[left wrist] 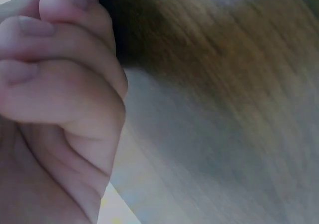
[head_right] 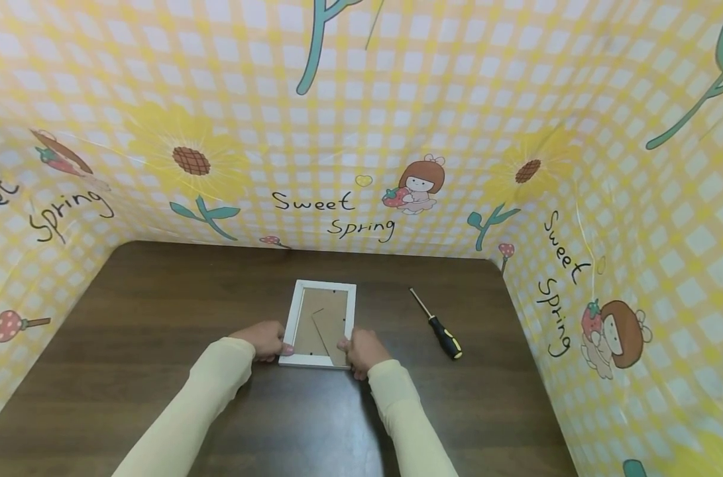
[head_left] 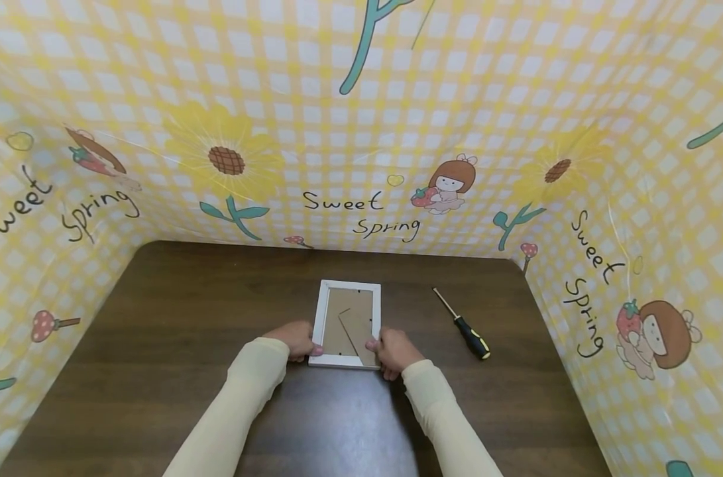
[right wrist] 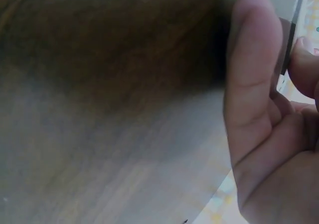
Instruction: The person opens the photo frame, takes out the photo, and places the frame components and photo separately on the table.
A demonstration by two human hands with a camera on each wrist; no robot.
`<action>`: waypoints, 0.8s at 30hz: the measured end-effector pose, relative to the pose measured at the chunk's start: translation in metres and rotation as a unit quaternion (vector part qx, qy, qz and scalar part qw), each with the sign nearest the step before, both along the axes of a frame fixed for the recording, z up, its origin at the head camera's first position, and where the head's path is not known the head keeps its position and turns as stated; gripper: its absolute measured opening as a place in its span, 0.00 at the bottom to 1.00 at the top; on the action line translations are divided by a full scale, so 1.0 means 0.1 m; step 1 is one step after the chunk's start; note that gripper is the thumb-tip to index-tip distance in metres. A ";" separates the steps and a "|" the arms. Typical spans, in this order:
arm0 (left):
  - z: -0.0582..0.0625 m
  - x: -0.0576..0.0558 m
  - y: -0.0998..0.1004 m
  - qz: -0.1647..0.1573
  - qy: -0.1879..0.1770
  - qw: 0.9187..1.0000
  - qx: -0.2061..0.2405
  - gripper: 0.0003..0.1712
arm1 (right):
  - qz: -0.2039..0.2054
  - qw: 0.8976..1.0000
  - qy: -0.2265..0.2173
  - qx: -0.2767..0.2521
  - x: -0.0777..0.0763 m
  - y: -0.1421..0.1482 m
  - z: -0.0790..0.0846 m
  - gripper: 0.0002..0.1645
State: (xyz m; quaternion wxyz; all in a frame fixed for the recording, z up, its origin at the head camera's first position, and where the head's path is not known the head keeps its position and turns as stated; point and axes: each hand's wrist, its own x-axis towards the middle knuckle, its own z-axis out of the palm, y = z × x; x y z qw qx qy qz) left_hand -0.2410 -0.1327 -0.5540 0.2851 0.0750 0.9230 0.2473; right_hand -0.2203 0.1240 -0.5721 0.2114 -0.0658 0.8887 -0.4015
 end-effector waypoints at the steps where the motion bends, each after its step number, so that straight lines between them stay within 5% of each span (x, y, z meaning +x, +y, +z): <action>1: 0.01 0.00 0.00 0.002 -0.001 1.000 0.002 0.18 | -0.001 1.000 -0.005 -0.002 0.00 0.00 0.00 0.17; 15: 0.00 0.01 0.00 -0.011 0.010 1.000 -0.003 0.23 | -0.031 0.999 -0.011 0.005 0.04 -0.04 -0.01 0.20; 20: -0.02 0.00 0.00 -0.008 0.007 1.000 -0.007 0.22 | -0.066 0.996 0.047 0.041 0.12 -0.16 -0.01 0.22; 24: 0.00 0.01 0.00 -0.005 0.006 1.000 -0.012 0.22 | -0.009 0.983 0.145 0.113 0.14 -0.20 -0.02 0.27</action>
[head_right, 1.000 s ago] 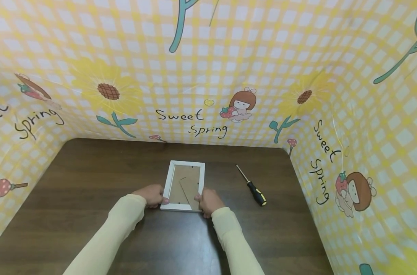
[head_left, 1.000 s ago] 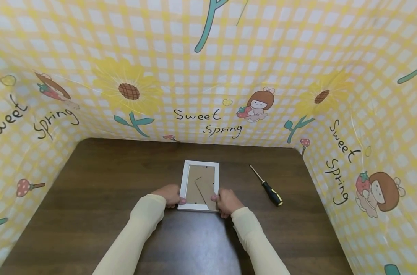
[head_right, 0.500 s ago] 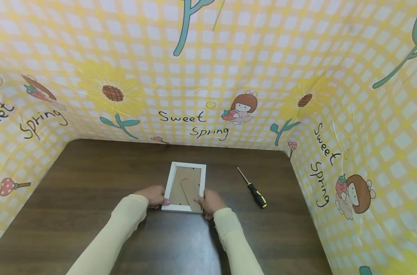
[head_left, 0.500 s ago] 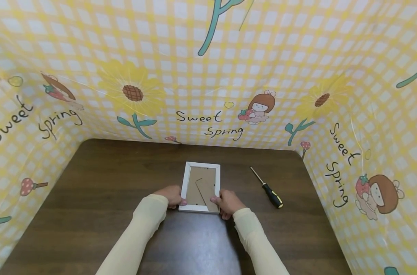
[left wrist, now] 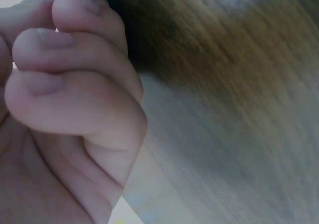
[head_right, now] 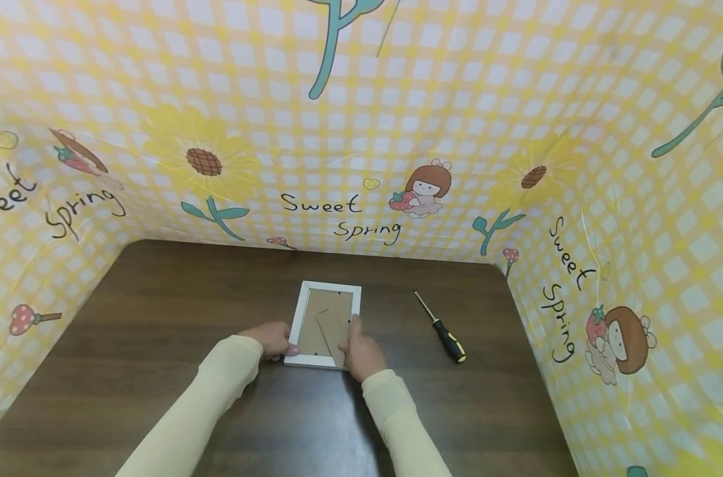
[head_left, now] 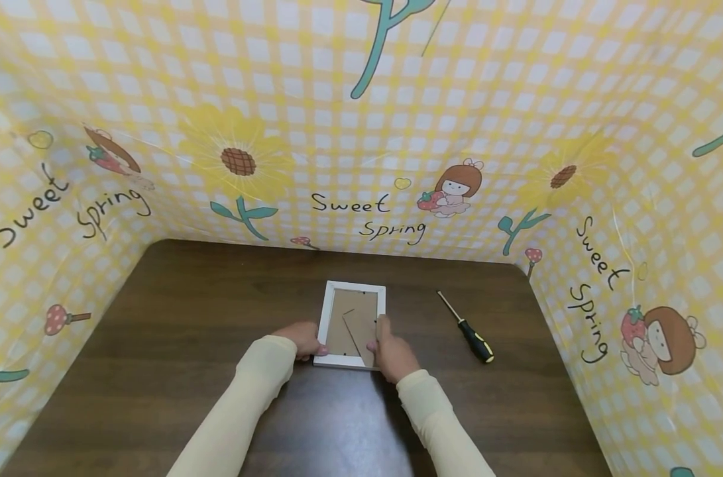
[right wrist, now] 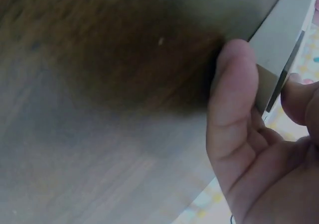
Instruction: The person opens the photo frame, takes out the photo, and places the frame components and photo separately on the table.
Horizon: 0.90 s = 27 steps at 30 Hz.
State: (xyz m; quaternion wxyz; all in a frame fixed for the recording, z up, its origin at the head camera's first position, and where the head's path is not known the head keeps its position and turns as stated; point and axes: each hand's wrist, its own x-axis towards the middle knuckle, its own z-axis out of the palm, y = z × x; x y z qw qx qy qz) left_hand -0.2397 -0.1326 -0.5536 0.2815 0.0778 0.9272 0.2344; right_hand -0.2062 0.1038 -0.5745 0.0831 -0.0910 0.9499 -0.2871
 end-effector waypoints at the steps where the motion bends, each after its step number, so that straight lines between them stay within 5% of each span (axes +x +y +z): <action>1: 0.00 0.00 0.00 0.001 -0.002 1.000 -0.002 0.22 | 0.021 0.999 0.021 0.023 0.00 0.00 0.00 0.25; 6: 0.05 0.03 0.02 -0.001 -0.005 1.000 -0.009 0.23 | 0.082 0.994 0.042 0.056 -0.01 0.01 0.03 0.20; 16: 0.04 0.03 0.01 -0.001 0.002 1.000 -0.013 0.23 | 0.056 0.995 -0.062 -0.049 -0.01 0.05 0.04 0.25; 27: -0.04 0.14 0.02 -0.006 0.008 1.000 0.008 0.24 | 0.056 0.993 -0.093 -0.051 0.02 0.11 0.01 0.25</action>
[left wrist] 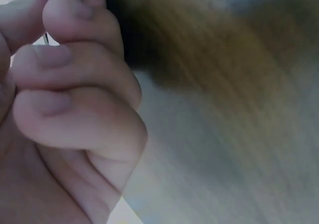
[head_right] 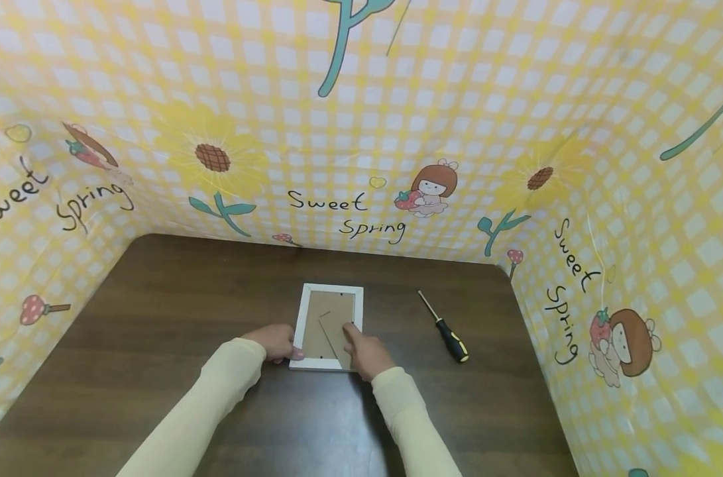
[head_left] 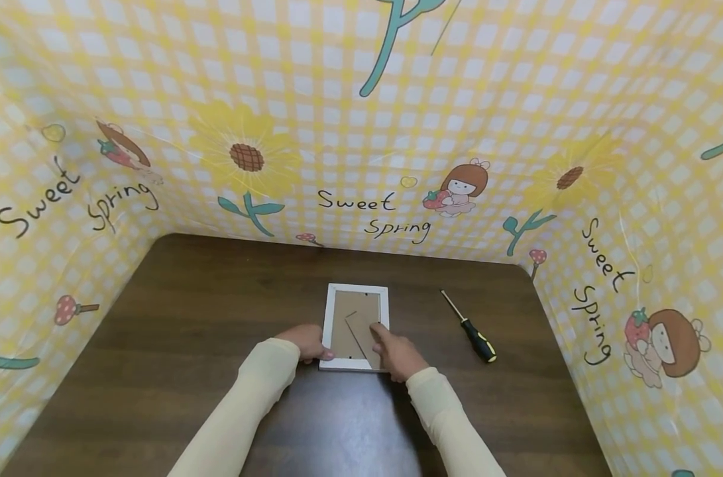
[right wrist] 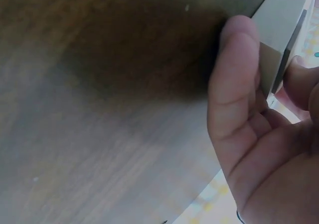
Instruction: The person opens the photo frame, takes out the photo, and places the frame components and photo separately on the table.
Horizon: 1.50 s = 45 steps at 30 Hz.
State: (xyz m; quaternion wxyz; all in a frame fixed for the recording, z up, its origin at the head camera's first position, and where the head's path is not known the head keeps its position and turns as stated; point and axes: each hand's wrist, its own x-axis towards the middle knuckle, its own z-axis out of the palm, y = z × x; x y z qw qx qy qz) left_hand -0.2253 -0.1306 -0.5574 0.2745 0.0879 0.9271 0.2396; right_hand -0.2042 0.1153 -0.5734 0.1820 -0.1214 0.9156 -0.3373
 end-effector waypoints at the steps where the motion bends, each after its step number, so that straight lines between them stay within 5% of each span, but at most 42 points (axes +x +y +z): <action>1: -0.01 0.01 0.01 -0.002 0.001 1.000 0.003 0.24 | 0.000 1.000 -0.001 0.004 0.01 0.01 0.00 0.25; 6: -0.07 0.02 0.03 -0.013 0.042 0.999 -0.012 0.23 | 0.003 1.000 -0.008 0.010 0.03 0.05 0.02 0.25; 11: -0.08 0.01 0.07 -0.013 0.142 0.987 -0.069 0.58 | 0.003 1.000 -0.013 0.011 0.04 0.07 0.02 0.25; 15: 0.00 -0.03 0.12 -0.057 0.175 0.975 -0.128 0.78 | 0.005 1.000 -0.010 0.012 0.04 0.08 0.00 0.25; 20: 0.10 -0.14 0.13 -0.113 0.142 0.971 -0.158 0.82 | 0.004 1.000 -0.007 0.012 0.04 0.05 -0.03 0.25; 26: 0.16 -0.17 0.11 -0.137 0.110 0.973 -0.151 0.84 | 0.018 1.000 0.007 0.013 0.05 0.08 -0.01 0.24; 40: 0.28 0.00 0.24 -0.114 0.089 0.972 -0.184 0.88 | 0.066 0.996 0.055 0.019 0.12 0.26 0.02 0.26; 45: 0.37 0.03 0.30 -0.110 0.079 0.971 -0.199 0.86 | 0.010 0.999 0.053 -0.007 0.13 0.37 -0.01 0.29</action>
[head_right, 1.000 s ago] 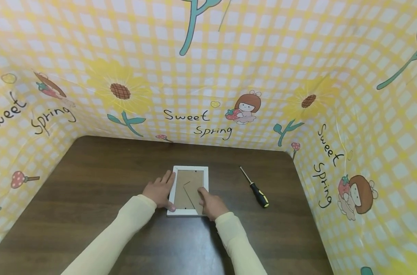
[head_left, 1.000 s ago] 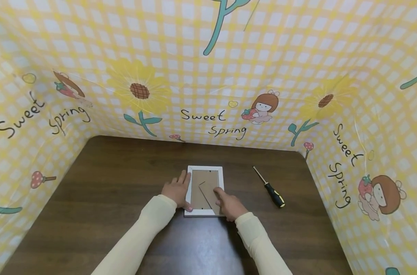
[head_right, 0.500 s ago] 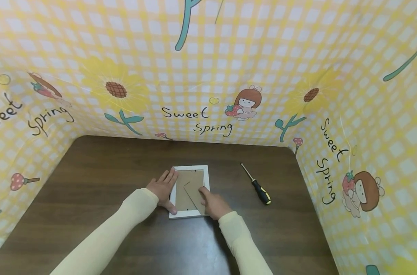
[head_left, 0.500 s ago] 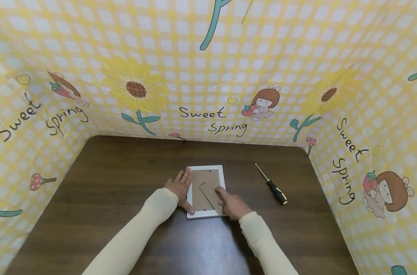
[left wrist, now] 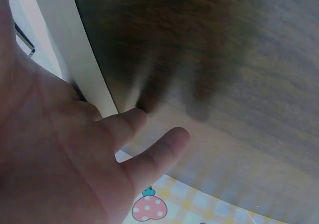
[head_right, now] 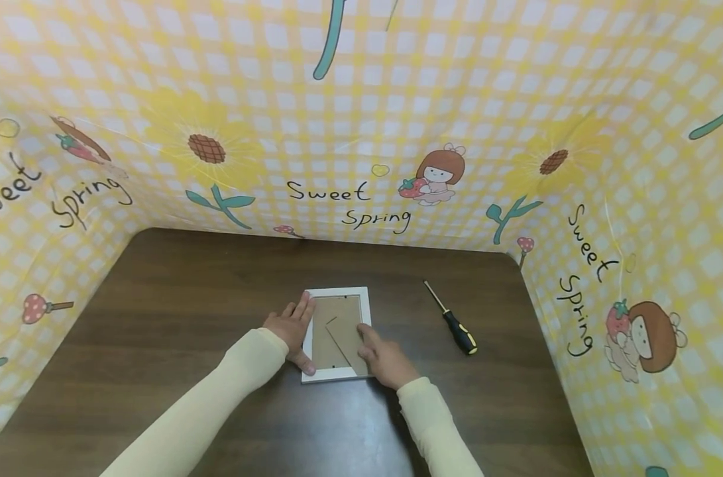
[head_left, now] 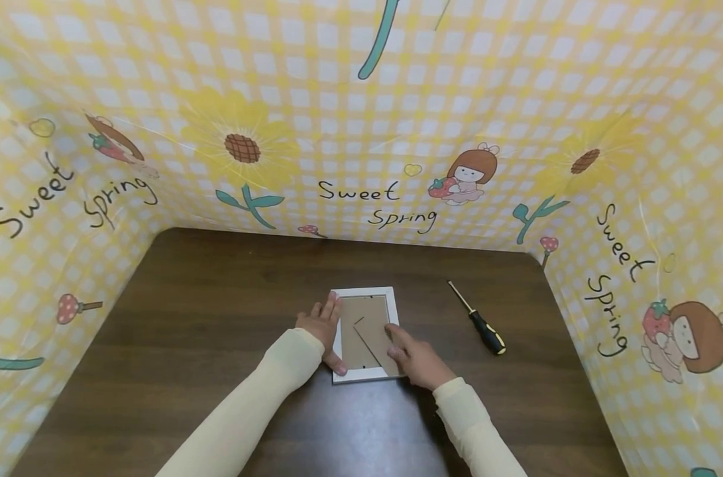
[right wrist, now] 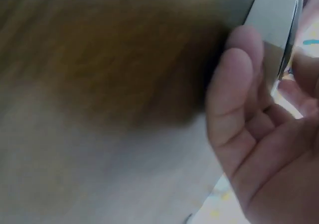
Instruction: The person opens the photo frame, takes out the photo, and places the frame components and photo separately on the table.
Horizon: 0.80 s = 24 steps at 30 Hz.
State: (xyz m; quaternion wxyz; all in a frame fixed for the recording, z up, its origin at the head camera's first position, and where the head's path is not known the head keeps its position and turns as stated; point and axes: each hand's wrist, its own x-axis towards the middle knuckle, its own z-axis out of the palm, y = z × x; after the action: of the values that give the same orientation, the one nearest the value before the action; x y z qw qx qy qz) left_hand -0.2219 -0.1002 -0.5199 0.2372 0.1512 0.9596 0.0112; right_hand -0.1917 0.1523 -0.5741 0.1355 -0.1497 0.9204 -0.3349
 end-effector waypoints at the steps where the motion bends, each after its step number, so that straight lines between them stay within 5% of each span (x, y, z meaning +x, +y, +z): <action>1: 0.02 0.00 0.01 0.000 -0.002 1.000 -0.006 0.87 | -0.023 0.999 0.022 0.005 -0.01 0.05 0.01 0.28; 3: 0.03 0.01 0.03 -0.001 -0.004 1.000 -0.012 0.86 | -0.076 0.992 0.095 0.036 -0.07 0.18 0.02 0.25; 6: 0.04 0.00 0.03 0.002 -0.006 1.000 -0.012 0.86 | -0.164 0.961 0.199 0.102 -0.18 0.44 0.05 0.19; 9: 0.02 0.01 0.02 0.005 -0.009 1.000 -0.013 0.86 | -0.218 0.944 0.200 0.149 -0.24 0.69 0.10 0.19; 15: 0.01 0.04 0.00 0.007 -0.015 1.000 -0.010 0.86 | -0.224 0.946 0.103 0.208 -0.23 0.95 0.13 0.27; 24: 0.00 0.02 -0.03 0.012 -0.015 1.000 0.003 0.87 | -0.230 0.952 0.093 0.177 -0.22 1.12 0.01 0.24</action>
State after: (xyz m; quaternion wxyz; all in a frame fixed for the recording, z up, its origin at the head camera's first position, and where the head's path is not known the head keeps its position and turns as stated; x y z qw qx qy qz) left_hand -0.2199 -0.1033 -0.5200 0.2511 0.1405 0.9575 0.0187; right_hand -0.2141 0.2647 -0.5732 -0.0067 0.0625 0.9829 -0.1730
